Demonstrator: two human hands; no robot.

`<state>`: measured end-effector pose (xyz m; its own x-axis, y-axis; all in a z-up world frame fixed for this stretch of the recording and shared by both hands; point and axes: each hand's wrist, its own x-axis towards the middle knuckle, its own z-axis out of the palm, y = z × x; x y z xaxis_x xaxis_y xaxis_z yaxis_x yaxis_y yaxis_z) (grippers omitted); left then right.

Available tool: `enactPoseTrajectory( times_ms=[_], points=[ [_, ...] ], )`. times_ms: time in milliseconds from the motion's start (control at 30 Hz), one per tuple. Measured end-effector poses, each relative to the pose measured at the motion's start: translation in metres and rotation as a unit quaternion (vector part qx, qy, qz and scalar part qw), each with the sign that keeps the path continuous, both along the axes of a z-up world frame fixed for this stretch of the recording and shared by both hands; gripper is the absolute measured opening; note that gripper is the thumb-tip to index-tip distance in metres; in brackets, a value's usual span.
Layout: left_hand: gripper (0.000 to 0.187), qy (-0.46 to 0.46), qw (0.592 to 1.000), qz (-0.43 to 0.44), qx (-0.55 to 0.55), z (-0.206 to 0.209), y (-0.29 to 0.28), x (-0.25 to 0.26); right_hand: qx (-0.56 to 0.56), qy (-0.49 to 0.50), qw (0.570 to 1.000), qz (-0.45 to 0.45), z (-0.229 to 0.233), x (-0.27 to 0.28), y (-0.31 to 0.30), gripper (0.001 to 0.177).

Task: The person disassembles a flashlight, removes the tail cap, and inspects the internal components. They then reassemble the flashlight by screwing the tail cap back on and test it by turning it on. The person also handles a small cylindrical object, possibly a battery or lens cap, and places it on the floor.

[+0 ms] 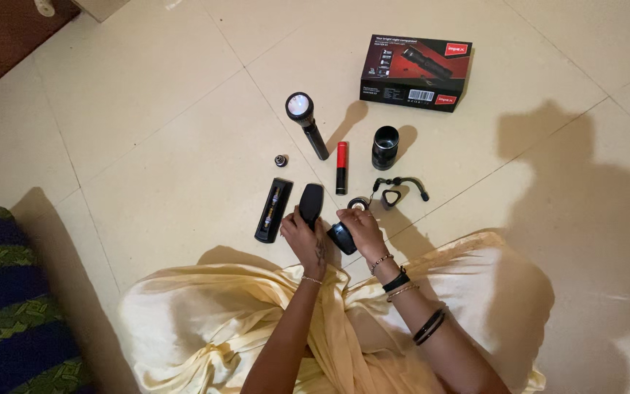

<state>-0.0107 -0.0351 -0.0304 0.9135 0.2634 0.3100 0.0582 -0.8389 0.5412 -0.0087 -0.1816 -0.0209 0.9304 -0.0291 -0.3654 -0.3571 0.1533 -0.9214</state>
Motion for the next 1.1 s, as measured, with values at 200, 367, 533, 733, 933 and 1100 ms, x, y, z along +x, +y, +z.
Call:
enactPoseTrajectory(
  times_ms=[200, 367, 533, 733, 933, 1100],
  points=[
    [0.068, 0.004, 1.0, 0.007, -0.019, 0.018, -0.004, 0.001, -0.008, -0.029, 1.0, -0.001, -0.01, 0.001, 0.001, 0.032],
    [0.065, -0.035, 0.994, -0.022, -0.101, 0.067, -0.023, 0.024, -0.036, -0.049, 0.998, 0.001, -0.013, 0.0, -0.002, 0.029],
    [0.071, -0.068, 0.972, -0.087, -0.206, 0.103, -0.034, 0.086, 0.015, -0.038, 0.999, 0.015, -0.017, 0.002, -0.002, 0.029],
    [0.073, -0.082, 0.974, -0.116, -0.177, 0.111, -0.035, 0.154, -0.034, -0.029, 0.999, 0.008, -0.026, 0.0, 0.0, 0.025],
    [0.035, -0.06, 0.973, -0.109, -0.192, 0.113, -0.042, 0.162, -0.041, -0.097, 0.994, -0.003, -0.052, 0.005, 0.008, 0.025],
    [0.028, -0.096, 0.968, -0.12, -0.198, 0.117, -0.046, 0.157, 0.011, -0.073, 0.997, 0.015, -0.052, 0.007, 0.007, 0.025]
  ],
)
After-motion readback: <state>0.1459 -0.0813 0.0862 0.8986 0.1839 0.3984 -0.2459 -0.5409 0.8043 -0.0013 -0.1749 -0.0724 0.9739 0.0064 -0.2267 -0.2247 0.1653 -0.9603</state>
